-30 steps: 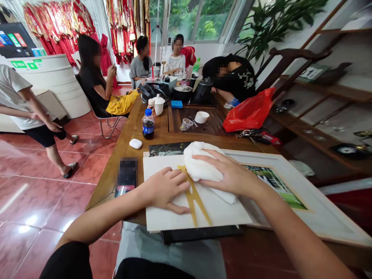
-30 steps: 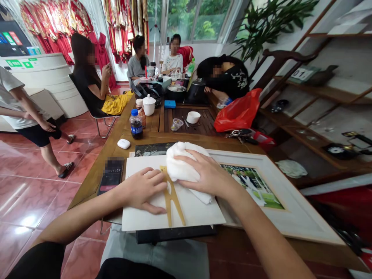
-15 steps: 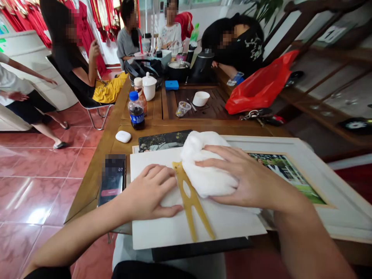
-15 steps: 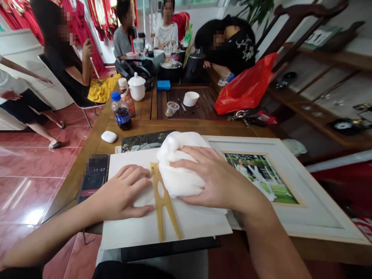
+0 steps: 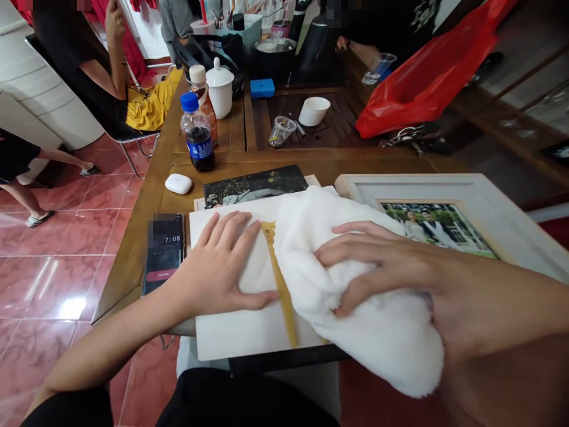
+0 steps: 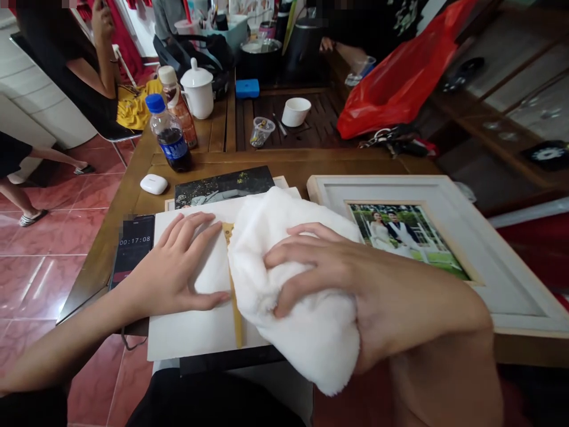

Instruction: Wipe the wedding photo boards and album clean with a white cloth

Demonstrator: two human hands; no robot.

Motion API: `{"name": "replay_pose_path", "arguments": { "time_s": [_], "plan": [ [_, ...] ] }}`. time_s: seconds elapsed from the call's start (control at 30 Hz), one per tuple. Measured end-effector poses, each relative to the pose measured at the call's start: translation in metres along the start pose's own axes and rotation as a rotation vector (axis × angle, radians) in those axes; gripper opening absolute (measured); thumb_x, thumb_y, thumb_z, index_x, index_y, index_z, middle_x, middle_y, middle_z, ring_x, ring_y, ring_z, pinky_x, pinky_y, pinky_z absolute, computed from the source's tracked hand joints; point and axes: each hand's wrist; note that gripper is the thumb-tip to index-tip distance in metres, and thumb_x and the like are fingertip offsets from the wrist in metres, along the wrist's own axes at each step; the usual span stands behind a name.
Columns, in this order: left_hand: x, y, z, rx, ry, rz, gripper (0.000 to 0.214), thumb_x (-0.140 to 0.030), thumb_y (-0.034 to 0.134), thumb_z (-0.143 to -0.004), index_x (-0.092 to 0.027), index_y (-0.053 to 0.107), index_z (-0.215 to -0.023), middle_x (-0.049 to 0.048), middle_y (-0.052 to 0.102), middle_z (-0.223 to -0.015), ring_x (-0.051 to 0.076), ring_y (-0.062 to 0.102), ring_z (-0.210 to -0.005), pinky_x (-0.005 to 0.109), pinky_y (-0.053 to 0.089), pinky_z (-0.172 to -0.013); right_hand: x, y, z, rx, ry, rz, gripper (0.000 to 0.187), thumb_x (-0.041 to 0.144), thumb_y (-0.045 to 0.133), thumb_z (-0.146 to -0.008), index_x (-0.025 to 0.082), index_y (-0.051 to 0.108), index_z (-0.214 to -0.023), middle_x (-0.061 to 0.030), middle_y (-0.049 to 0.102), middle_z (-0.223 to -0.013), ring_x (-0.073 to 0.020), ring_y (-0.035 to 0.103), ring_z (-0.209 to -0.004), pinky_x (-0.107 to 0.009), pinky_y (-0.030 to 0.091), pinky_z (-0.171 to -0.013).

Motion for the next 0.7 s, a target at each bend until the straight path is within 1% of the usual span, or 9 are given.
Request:
{"name": "replay_pose_path", "arguments": {
  "time_s": [0.07, 0.13, 0.23, 0.3, 0.33, 0.43, 0.53, 0.6, 0.7],
  "plan": [
    [0.001, 0.000, 0.000, 0.007, 0.008, -0.002, 0.098, -0.080, 0.055, -0.082, -0.010, 0.038, -0.149, 0.0234, 0.042, -0.151, 0.040, 0.034, -0.146, 0.060, 0.018, -0.124, -0.007, 0.005, -0.005, -0.039, 0.039, 0.064, 0.040, 0.061, 0.068, -0.077, 0.038, 0.073, -0.110, -0.0033, 0.063, -0.128, -0.0305, 0.061, -0.120, -0.053, 0.031, -0.114],
    [0.001, 0.000, 0.000, 0.008, 0.014, -0.004, 0.097, -0.080, 0.054, -0.082, -0.012, 0.038, -0.149, 0.0226, 0.042, -0.152, 0.039, 0.034, -0.146, 0.060, 0.017, -0.124, -0.012, 0.010, -0.012, -0.153, 0.141, 0.173, 0.051, 0.064, 0.069, -0.076, 0.036, 0.070, -0.119, -0.0066, 0.061, -0.134, -0.0346, 0.056, -0.126, -0.054, 0.037, -0.109],
    [0.002, 0.001, 0.001, 0.008, 0.016, -0.006, 0.097, -0.081, 0.051, -0.083, -0.011, 0.037, -0.149, 0.0227, 0.042, -0.153, 0.039, 0.033, -0.146, 0.060, 0.018, -0.124, -0.014, 0.018, -0.023, -0.310, 0.294, 0.330, 0.052, 0.057, 0.062, -0.087, 0.029, 0.064, -0.131, -0.0120, 0.057, -0.141, -0.0359, 0.051, -0.131, -0.054, 0.040, -0.105],
    [0.002, 0.001, 0.001, 0.010, 0.010, -0.008, 0.098, -0.081, 0.051, -0.084, -0.011, 0.037, -0.149, 0.0226, 0.042, -0.153, 0.038, 0.033, -0.147, 0.060, 0.018, -0.124, -0.014, 0.020, -0.027, -0.351, 0.314, 0.383, 0.051, 0.051, 0.060, -0.090, 0.026, 0.062, -0.134, -0.0146, 0.055, -0.142, -0.0360, 0.050, -0.132, -0.055, 0.040, -0.105],
    [0.002, 0.001, 0.001, 0.011, 0.004, -0.010, 0.098, -0.082, 0.051, -0.083, -0.011, 0.037, -0.150, 0.0224, 0.042, -0.153, 0.038, 0.033, -0.147, 0.059, 0.017, -0.125, -0.013, 0.020, -0.028, -0.356, 0.286, 0.387, 0.052, 0.051, 0.062, -0.089, 0.026, 0.063, -0.134, -0.0150, 0.056, -0.141, -0.0362, 0.050, -0.132, -0.055, 0.040, -0.105],
    [0.002, 0.001, 0.001, 0.017, -0.016, -0.013, 0.101, -0.083, 0.052, -0.081, -0.011, 0.036, -0.150, 0.0218, 0.042, -0.153, 0.037, 0.033, -0.147, 0.059, 0.016, -0.125, -0.010, 0.015, -0.025, -0.277, 0.124, 0.318, 0.052, 0.053, 0.070, -0.080, 0.030, 0.068, -0.126, -0.0122, 0.060, -0.136, -0.0356, 0.055, -0.127, -0.057, 0.039, -0.106],
    [0.002, 0.001, 0.001, 0.021, -0.031, -0.010, 0.102, -0.083, 0.053, -0.080, -0.010, 0.037, -0.149, 0.0221, 0.043, -0.152, 0.037, 0.033, -0.147, 0.058, 0.016, -0.125, -0.003, 0.006, -0.018, -0.071, -0.007, 0.179, 0.049, 0.057, 0.076, -0.071, 0.037, 0.073, -0.115, -0.0055, 0.065, -0.130, -0.0318, 0.061, -0.121, -0.054, 0.036, -0.110],
    [0.002, 0.001, 0.001, 0.020, -0.035, -0.004, 0.102, -0.083, 0.054, -0.079, -0.009, 0.038, -0.148, 0.0221, 0.043, -0.152, 0.037, 0.033, -0.147, 0.057, 0.015, -0.126, 0.001, 0.003, -0.014, 0.029, -0.056, 0.085, 0.041, 0.058, 0.073, -0.073, 0.042, 0.073, -0.111, 0.0000, 0.066, -0.128, -0.0277, 0.062, -0.120, -0.052, 0.032, -0.114],
    [0.002, 0.001, 0.001, 0.011, -0.029, 0.007, 0.099, -0.081, 0.056, -0.079, -0.011, 0.039, -0.148, 0.0211, 0.044, -0.151, 0.037, 0.034, -0.147, 0.057, 0.015, -0.126, 0.001, 0.006, -0.012, 0.056, -0.065, 0.017, 0.033, 0.054, 0.068, -0.079, 0.046, 0.072, -0.111, 0.0037, 0.064, -0.131, -0.0243, 0.062, -0.122, -0.051, 0.026, -0.118]
  ]
}}
Point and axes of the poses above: each hand's wrist, its own z-axis away from the middle knuckle, its own y-axis out of the palm, x = y × z
